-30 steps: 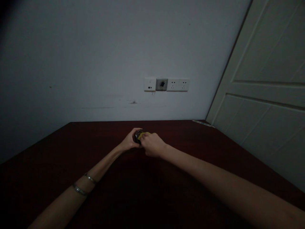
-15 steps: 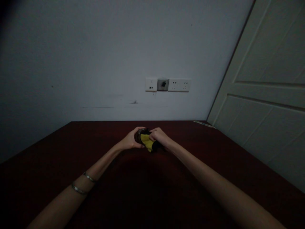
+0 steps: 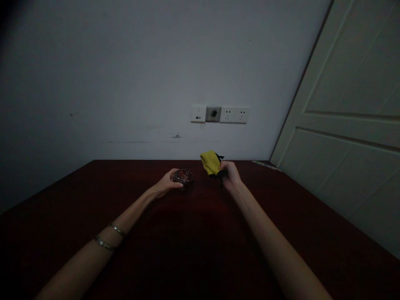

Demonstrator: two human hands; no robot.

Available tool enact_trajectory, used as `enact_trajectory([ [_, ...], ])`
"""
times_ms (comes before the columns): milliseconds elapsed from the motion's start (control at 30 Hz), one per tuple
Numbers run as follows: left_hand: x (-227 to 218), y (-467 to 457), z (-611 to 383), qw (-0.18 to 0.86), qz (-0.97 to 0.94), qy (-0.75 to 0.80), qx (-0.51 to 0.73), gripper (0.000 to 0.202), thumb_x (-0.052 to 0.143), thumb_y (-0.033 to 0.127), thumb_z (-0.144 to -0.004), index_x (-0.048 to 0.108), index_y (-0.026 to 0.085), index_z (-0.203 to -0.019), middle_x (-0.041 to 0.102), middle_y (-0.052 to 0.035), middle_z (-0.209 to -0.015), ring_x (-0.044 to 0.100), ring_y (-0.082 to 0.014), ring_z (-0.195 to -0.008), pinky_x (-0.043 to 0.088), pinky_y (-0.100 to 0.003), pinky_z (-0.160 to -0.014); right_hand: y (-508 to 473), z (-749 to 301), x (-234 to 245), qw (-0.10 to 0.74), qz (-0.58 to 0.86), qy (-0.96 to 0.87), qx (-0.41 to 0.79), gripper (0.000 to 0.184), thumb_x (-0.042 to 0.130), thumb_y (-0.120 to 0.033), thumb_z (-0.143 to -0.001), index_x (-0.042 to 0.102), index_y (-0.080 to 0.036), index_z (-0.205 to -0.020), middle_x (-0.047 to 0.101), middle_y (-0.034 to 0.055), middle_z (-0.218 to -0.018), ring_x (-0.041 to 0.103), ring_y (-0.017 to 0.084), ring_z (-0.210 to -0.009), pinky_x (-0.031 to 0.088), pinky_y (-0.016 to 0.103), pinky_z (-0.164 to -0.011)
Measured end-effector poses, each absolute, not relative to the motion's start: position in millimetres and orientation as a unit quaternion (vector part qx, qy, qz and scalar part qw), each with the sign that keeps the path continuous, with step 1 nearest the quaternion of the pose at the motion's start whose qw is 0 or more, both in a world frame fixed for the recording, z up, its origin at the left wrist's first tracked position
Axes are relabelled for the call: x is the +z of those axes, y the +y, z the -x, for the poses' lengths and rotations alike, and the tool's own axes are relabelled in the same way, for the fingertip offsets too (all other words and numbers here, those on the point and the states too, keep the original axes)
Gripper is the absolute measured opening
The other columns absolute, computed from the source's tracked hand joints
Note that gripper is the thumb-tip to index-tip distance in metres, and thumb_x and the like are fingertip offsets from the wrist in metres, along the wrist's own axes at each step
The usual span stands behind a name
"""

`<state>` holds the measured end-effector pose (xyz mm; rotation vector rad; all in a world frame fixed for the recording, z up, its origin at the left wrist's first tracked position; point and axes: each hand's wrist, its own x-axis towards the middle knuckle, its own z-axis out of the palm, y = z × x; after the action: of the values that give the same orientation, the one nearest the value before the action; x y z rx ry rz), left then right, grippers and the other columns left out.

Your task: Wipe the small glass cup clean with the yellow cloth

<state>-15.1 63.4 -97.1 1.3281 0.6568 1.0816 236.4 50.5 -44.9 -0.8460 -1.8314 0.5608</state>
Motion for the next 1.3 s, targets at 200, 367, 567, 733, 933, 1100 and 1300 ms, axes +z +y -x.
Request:
enact_trajectory([
  [200, -95, 60, 16, 0.694, -0.521, 0.226, 0.443, 0.055, 0.077, 0.028, -0.058, 0.055, 0.011, -0.106, 0.065, -0.0120, -0.097, 0.061, -0.0205, -0.086, 0.044, -0.035, -0.081, 54, -227, -50, 0.577, 0.390, -0.623, 0.355, 0.026, 0.040, -0.032, -0.080, 0.059, -0.014, -0.085, 0.067, 0.0113, -0.070, 0.066, 0.022, -0.060, 0.056, 0.035, -0.054],
  [367, -98, 60, 20, 0.775, -0.469, 0.181, 0.383, 0.063, 0.069, 0.049, -0.066, 0.053, 0.016, -0.118, 0.066, -0.0121, -0.101, 0.062, -0.0217, -0.085, 0.046, -0.030, -0.068, 51, -217, -49, 0.614, 0.412, -0.547, 0.392, 0.028, 0.055, -0.038, -0.076, 0.059, -0.015, -0.091, 0.069, 0.0106, -0.077, 0.067, 0.022, -0.066, 0.057, 0.035, -0.058],
  [567, -84, 58, 17, 0.818, -0.433, 0.172, 0.339, 0.062, 0.052, 0.060, -0.074, 0.056, 0.010, -0.111, 0.066, -0.0183, -0.099, 0.064, -0.0241, -0.079, 0.041, -0.026, -0.055, 35, -202, -35, 0.634, 0.435, -0.569, 0.292, 0.041, 0.067, -0.036, -0.068, 0.063, -0.011, -0.101, 0.069, 0.0108, -0.097, 0.066, 0.025, -0.087, 0.054, 0.040, -0.077],
  [733, -74, 61, 17, 0.840, -0.395, 0.216, 0.304, 0.061, 0.046, 0.063, -0.074, 0.057, 0.013, -0.108, 0.068, -0.0145, -0.087, 0.063, -0.0218, -0.069, 0.044, -0.027, -0.053, 14, -191, -28, 0.530, 0.363, -0.766, 0.031, 0.037, 0.053, -0.017, -0.080, 0.059, -0.017, -0.116, 0.064, 0.0095, -0.117, 0.060, 0.023, -0.107, 0.046, 0.042, -0.095],
  [933, -73, 64, 16, 0.834, -0.371, 0.275, 0.301, 0.061, 0.044, 0.068, -0.072, 0.060, 0.013, -0.092, 0.067, -0.0118, -0.071, 0.063, -0.0231, -0.058, 0.048, -0.032, -0.049, 3, -186, -35, 0.342, 0.195, -0.897, -0.201, 0.037, 0.044, -0.009, -0.088, 0.054, -0.015, -0.123, 0.061, 0.0111, -0.122, 0.051, 0.021, -0.120, 0.044, 0.042, -0.100],
  [1100, -70, 60, 13, 0.823, -0.387, 0.333, 0.248, 0.059, 0.046, 0.071, -0.070, 0.059, 0.016, -0.087, 0.063, -0.0054, -0.056, 0.059, -0.0225, -0.047, 0.042, -0.028, -0.037, 10, -188, -34, 0.212, 0.075, -0.934, -0.279, 0.032, 0.044, -0.009, -0.089, 0.055, -0.008, -0.119, 0.062, 0.0151, -0.119, 0.053, 0.021, -0.118, 0.046, 0.041, -0.099],
  [1300, -68, 58, 8, 0.804, -0.440, 0.372, 0.146, 0.063, 0.042, 0.076, -0.068, 0.055, 0.015, -0.072, 0.064, -0.0094, -0.054, 0.056, -0.0204, -0.039, 0.032, -0.023, -0.028, 13, -183, -20, 0.099, -0.046, -0.928, -0.357, 0.027, 0.042, -0.014, -0.091, 0.061, -0.005, -0.108, 0.064, 0.0176, -0.113, 0.057, 0.020, -0.113, 0.044, 0.035, -0.100],
])
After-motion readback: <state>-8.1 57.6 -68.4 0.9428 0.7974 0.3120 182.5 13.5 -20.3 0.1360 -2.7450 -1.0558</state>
